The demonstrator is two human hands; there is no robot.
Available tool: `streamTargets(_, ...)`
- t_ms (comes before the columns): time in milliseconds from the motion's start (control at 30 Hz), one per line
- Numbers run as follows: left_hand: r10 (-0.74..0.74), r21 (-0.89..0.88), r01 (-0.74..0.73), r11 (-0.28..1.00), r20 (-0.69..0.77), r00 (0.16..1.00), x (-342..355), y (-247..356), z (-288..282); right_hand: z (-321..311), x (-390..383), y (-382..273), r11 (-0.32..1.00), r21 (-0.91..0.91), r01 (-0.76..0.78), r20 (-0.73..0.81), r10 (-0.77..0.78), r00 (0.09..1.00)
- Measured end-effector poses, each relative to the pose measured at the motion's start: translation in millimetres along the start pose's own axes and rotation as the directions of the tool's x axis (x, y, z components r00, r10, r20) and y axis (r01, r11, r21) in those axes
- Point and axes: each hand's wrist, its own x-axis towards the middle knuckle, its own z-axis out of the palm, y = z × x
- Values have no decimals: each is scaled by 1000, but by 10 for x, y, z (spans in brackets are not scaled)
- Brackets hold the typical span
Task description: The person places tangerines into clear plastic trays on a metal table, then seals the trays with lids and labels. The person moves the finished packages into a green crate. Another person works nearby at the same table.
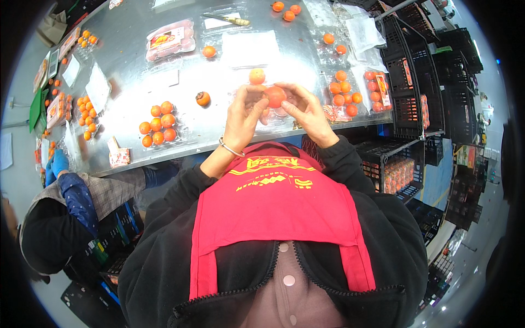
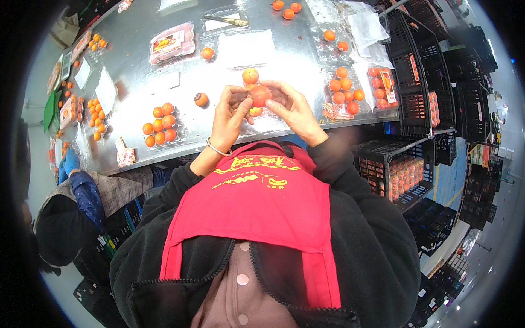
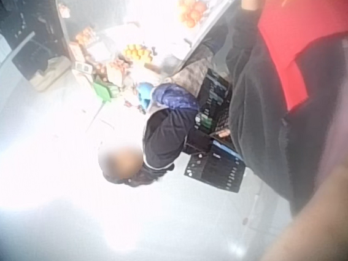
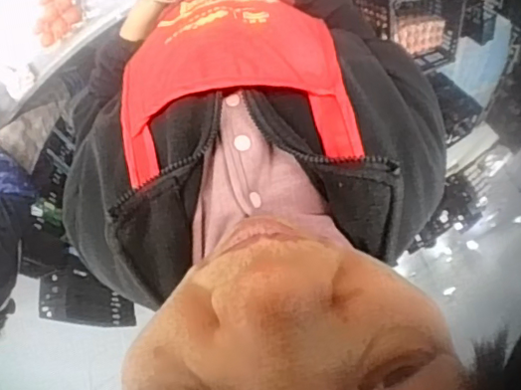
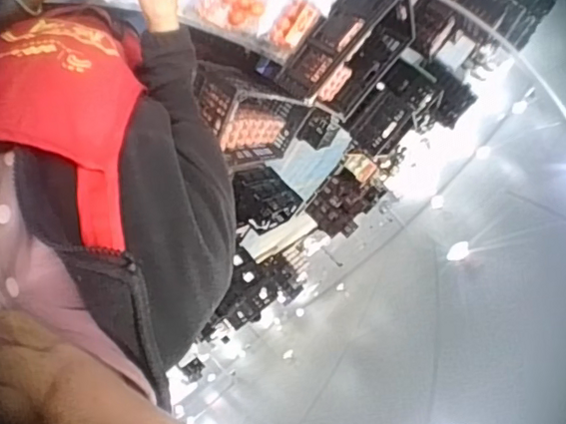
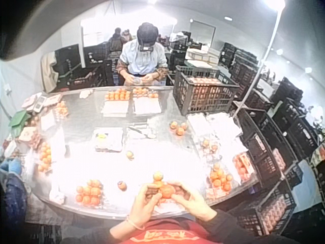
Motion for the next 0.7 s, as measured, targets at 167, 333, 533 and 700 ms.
streamTargets(167, 42, 42, -42, 998, 0, 999, -3, -17, 37, 1, -18, 5, 985, 107, -136, -21, 139, 990)
streamTargets(333, 51, 38, -52, 998, 11, 999, 2, -48, 19, 15, -33, 4, 994, 78, -82, -39, 85, 996)
streamTargets(533, -2, 32, 1, 999, 47, 999, 1, -106, -17, -113, -100, -18, 997, 44, -68, -27, 69, 997)
streamTargets(700, -23, 105, 25, 994, -25, 999, 40, -141, -36, -444, -344, 384, 999, 18, -41, -334, 45, 942)
